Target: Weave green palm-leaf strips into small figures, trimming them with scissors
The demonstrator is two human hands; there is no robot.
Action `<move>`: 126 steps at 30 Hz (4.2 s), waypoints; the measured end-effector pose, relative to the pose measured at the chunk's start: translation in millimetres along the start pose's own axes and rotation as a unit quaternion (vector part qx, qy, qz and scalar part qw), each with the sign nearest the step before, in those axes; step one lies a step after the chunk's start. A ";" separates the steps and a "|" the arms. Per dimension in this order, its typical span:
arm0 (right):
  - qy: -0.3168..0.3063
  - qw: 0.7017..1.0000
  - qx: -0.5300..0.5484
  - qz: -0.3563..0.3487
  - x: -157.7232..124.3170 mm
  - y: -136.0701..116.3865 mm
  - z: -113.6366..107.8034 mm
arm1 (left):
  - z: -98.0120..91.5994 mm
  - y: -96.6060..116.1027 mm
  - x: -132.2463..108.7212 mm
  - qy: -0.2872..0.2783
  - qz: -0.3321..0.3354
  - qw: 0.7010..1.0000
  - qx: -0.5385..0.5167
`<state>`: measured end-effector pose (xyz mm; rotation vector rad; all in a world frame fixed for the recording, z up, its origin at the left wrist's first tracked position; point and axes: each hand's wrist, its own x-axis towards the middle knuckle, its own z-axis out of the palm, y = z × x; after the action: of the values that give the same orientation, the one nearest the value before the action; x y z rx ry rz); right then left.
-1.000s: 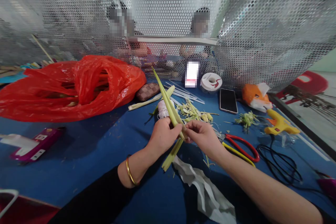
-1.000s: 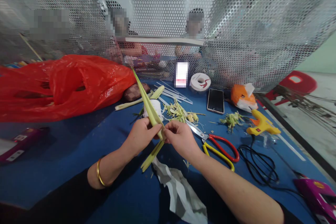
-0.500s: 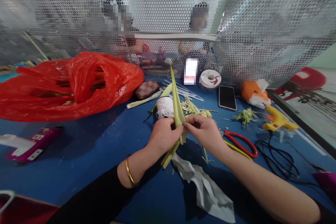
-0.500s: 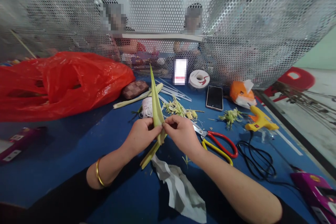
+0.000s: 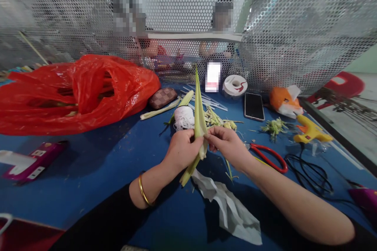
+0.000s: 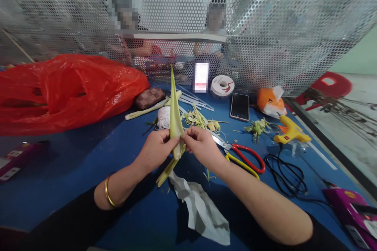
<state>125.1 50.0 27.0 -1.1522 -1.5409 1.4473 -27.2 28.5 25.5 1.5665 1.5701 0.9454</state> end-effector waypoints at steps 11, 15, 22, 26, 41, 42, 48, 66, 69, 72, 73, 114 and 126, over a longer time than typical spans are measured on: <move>0.025 0.999 0.025 0.010 -0.9 0.1 2.0 | 0.6 0.7 0.3 0.005 0.009 1.000 -0.015; 0.055 0.998 -0.001 -0.007 -1.3 -1.1 2.1 | -0.2 -0.9 1.7 0.010 0.018 1.000 -0.009; 0.047 0.999 0.016 -0.009 -1.9 0.1 2.8 | -1.5 4.9 0.3 -0.008 0.022 0.999 -0.026; 0.012 0.998 0.058 0.001 -2.3 -0.9 3.0 | -1.6 3.8 0.2 -0.011 0.031 0.999 -0.014; 0.086 0.993 -0.061 -0.056 -0.9 4.9 2.1 | 0.7 0.3 0.9 0.017 0.021 0.999 0.042; 0.095 0.991 -0.075 -0.064 -0.8 5.9 2.3 | 1.2 0.1 0.7 0.018 0.021 0.999 0.044; 0.086 0.991 -0.077 -0.068 -0.4 6.3 2.5 | 2.6 -1.5 0.4 0.009 0.004 1.000 0.011; -0.027 0.996 0.080 -0.007 0.5 -2.5 -1.6 | -1.6 1.8 1.6 0.002 0.012 0.999 0.044; -0.044 0.991 0.126 0.008 1.2 -2.0 -3.4 | -2.1 2.0 1.9 0.004 0.008 0.999 0.050; -0.054 0.985 0.163 0.030 1.3 -2.0 -4.3 | -3.0 2.1 2.0 0.009 0.015 0.998 0.058; -0.057 0.982 0.174 0.037 1.3 -2.2 -4.5 | -3.4 2.0 2.1 0.012 0.017 0.998 0.064; -0.055 0.997 0.044 -0.010 -4.8 -6.6 0.5 | -4.5 -1.9 10.6 0.070 -0.007 0.994 0.080; -0.076 0.995 0.042 -0.042 -9.3 -16.5 -0.8 | -6.0 -4.5 10.3 0.068 0.014 0.992 0.106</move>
<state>126.9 42.0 44.1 -0.9345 -1.5946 1.5574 -34.6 38.8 24.5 1.7025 1.7978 0.9422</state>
